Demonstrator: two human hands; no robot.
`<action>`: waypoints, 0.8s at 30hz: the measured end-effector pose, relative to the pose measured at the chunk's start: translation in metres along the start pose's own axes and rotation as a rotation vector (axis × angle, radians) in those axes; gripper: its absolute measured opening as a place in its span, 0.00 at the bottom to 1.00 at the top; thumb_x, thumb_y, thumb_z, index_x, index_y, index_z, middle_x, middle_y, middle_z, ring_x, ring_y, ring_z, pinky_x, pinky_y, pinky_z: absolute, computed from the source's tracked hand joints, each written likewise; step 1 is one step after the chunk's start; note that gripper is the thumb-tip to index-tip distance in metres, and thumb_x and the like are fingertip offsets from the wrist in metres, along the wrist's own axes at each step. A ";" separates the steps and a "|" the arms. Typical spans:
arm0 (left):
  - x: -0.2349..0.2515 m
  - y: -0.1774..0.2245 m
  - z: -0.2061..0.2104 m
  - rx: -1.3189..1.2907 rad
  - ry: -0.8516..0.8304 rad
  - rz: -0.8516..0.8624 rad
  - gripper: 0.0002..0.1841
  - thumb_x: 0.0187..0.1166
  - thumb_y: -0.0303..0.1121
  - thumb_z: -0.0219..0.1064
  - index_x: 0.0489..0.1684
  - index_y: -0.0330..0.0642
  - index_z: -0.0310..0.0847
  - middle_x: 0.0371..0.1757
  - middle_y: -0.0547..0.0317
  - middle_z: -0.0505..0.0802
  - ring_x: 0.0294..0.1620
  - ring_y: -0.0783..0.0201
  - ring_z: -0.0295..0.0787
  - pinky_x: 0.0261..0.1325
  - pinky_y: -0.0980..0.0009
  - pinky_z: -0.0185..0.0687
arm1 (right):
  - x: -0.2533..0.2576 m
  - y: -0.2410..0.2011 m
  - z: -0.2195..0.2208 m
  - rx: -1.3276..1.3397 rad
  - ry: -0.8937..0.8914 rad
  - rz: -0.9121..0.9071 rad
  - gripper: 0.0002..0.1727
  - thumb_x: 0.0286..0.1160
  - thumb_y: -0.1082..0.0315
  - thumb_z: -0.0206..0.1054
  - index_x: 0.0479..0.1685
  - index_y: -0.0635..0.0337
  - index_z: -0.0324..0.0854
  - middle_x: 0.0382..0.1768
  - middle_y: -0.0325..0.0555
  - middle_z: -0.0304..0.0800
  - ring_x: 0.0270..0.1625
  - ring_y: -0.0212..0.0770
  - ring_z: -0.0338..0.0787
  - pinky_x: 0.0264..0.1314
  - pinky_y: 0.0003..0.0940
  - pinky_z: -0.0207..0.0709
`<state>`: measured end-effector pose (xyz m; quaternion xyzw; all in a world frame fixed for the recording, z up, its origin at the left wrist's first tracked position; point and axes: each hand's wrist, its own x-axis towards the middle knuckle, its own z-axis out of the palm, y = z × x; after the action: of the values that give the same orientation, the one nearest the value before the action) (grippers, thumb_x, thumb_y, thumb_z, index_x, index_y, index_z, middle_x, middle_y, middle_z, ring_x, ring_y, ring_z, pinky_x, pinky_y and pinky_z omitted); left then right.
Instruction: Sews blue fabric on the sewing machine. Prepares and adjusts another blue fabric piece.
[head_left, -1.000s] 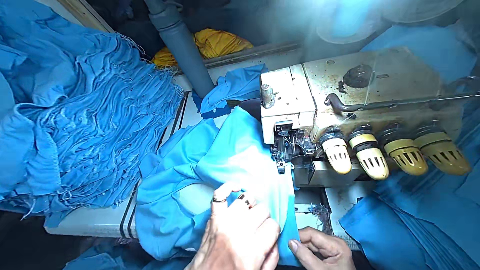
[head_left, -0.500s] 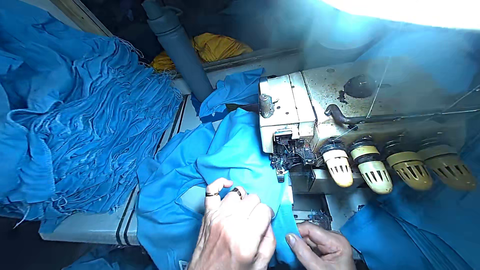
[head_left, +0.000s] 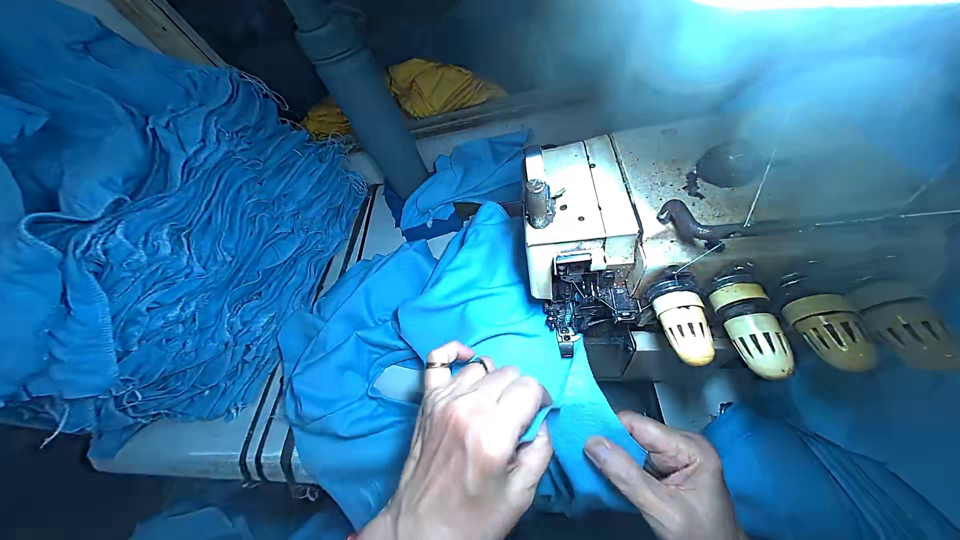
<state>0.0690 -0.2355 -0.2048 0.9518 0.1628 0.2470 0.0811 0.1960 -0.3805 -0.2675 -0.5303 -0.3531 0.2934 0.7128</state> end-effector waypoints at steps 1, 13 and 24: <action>-0.005 0.001 -0.003 -0.039 0.018 0.000 0.09 0.75 0.37 0.64 0.27 0.52 0.88 0.23 0.70 0.87 0.29 0.74 0.81 0.65 0.60 0.65 | -0.005 -0.002 0.000 0.034 -0.005 0.022 0.07 0.71 0.80 0.69 0.43 0.64 0.90 0.36 0.32 0.97 0.39 0.21 0.94 0.45 0.21 0.90; 0.016 0.003 0.020 0.076 0.100 0.226 0.10 0.74 0.36 0.65 0.24 0.49 0.89 0.22 0.65 0.85 0.26 0.67 0.80 0.61 0.58 0.67 | -0.001 0.022 0.024 0.099 0.022 -0.088 0.04 0.70 0.79 0.68 0.34 0.65 0.89 0.28 0.30 0.93 0.32 0.15 0.88 0.38 0.14 0.84; 0.018 -0.005 0.021 0.096 0.111 0.178 0.11 0.76 0.34 0.65 0.30 0.50 0.95 0.37 0.64 0.95 0.46 0.64 0.90 0.80 0.42 0.60 | 0.004 0.030 0.051 -0.080 0.048 -0.231 0.07 0.73 0.75 0.65 0.31 0.71 0.85 0.22 0.42 0.88 0.24 0.21 0.85 0.30 0.15 0.81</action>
<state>0.0927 -0.2265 -0.2161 0.9500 0.0937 0.2977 0.0042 0.1551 -0.3417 -0.2861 -0.5208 -0.4060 0.1821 0.7285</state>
